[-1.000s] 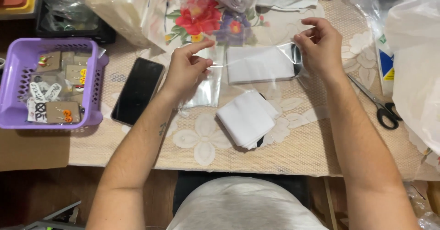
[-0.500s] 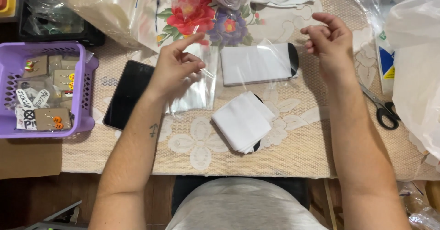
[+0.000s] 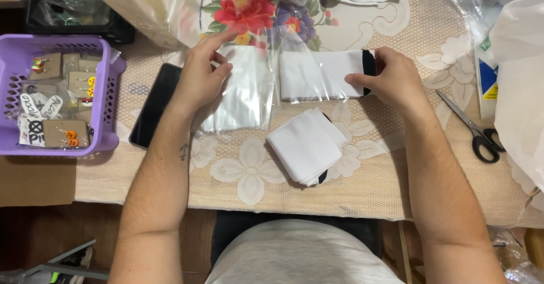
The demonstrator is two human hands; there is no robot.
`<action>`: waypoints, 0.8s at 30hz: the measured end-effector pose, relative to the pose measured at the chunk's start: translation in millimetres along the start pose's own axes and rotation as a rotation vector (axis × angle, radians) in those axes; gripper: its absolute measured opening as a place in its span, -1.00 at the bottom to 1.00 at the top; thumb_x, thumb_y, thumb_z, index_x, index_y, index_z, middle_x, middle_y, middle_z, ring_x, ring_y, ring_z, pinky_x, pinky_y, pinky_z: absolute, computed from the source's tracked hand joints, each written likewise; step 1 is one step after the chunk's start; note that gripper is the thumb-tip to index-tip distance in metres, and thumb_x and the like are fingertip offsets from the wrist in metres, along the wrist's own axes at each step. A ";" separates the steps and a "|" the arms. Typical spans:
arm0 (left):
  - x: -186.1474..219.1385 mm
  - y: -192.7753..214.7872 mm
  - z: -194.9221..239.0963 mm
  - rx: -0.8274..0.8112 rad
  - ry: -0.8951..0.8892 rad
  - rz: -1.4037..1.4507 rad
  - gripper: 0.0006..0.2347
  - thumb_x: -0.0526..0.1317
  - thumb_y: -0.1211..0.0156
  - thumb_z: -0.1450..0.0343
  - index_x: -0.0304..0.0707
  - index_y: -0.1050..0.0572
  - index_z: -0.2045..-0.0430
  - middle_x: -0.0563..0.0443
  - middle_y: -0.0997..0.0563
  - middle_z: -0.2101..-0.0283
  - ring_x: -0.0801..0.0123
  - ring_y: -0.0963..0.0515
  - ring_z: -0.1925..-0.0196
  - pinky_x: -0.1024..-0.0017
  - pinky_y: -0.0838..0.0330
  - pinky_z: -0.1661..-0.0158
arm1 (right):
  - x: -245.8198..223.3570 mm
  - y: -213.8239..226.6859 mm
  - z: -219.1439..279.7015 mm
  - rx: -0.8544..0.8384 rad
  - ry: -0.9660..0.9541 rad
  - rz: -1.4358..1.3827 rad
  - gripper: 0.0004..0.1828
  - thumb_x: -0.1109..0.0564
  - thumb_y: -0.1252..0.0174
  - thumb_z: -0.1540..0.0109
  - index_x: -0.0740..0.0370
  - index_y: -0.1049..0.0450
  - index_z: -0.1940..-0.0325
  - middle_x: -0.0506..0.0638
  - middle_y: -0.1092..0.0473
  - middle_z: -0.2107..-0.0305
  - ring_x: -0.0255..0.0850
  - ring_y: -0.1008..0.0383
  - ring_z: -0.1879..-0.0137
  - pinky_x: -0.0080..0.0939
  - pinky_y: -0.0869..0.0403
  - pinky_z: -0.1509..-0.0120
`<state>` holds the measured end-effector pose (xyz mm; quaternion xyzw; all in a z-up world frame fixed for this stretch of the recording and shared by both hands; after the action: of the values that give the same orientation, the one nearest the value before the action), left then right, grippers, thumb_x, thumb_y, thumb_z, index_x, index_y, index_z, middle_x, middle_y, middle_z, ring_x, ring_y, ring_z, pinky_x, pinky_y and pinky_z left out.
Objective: The person places folded white fabric items into clear plastic bags on a table. They handle the bags and fabric by hand, folding the fabric and inserting it into the packaging. A smartphone is briefly picked up and placed back down during the process.
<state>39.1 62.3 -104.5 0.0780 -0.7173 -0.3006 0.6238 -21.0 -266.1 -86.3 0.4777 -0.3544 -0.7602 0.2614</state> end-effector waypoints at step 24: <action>114.3 46.3 -4.8 0.010 -0.695 0.371 -0.66 -0.59 -0.21 -0.57 -0.24 -0.41 -0.18 -0.21 -0.57 -0.19 0.35 -0.65 0.05 0.58 -0.69 0.00 | -6.0 -8.2 -6.4 0.050 0.532 -1.031 -0.87 0.18 -0.34 -0.19 0.12 -0.52 0.23 -0.12 -0.49 0.29 -0.37 -0.48 0.14 -0.41 -0.50 -0.09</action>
<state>31.8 42.4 17.1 -0.1563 -0.8892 -0.1875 0.3870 -13.3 -258.5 -91.3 0.7691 -0.0161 -0.6346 -0.0738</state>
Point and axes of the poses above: each hand's wrist, its own z-axis away from the middle knuckle, its own y-axis out of the back of the hand, x = y × z, the point moved 1 cm from there along -z, towards the middle knuckle
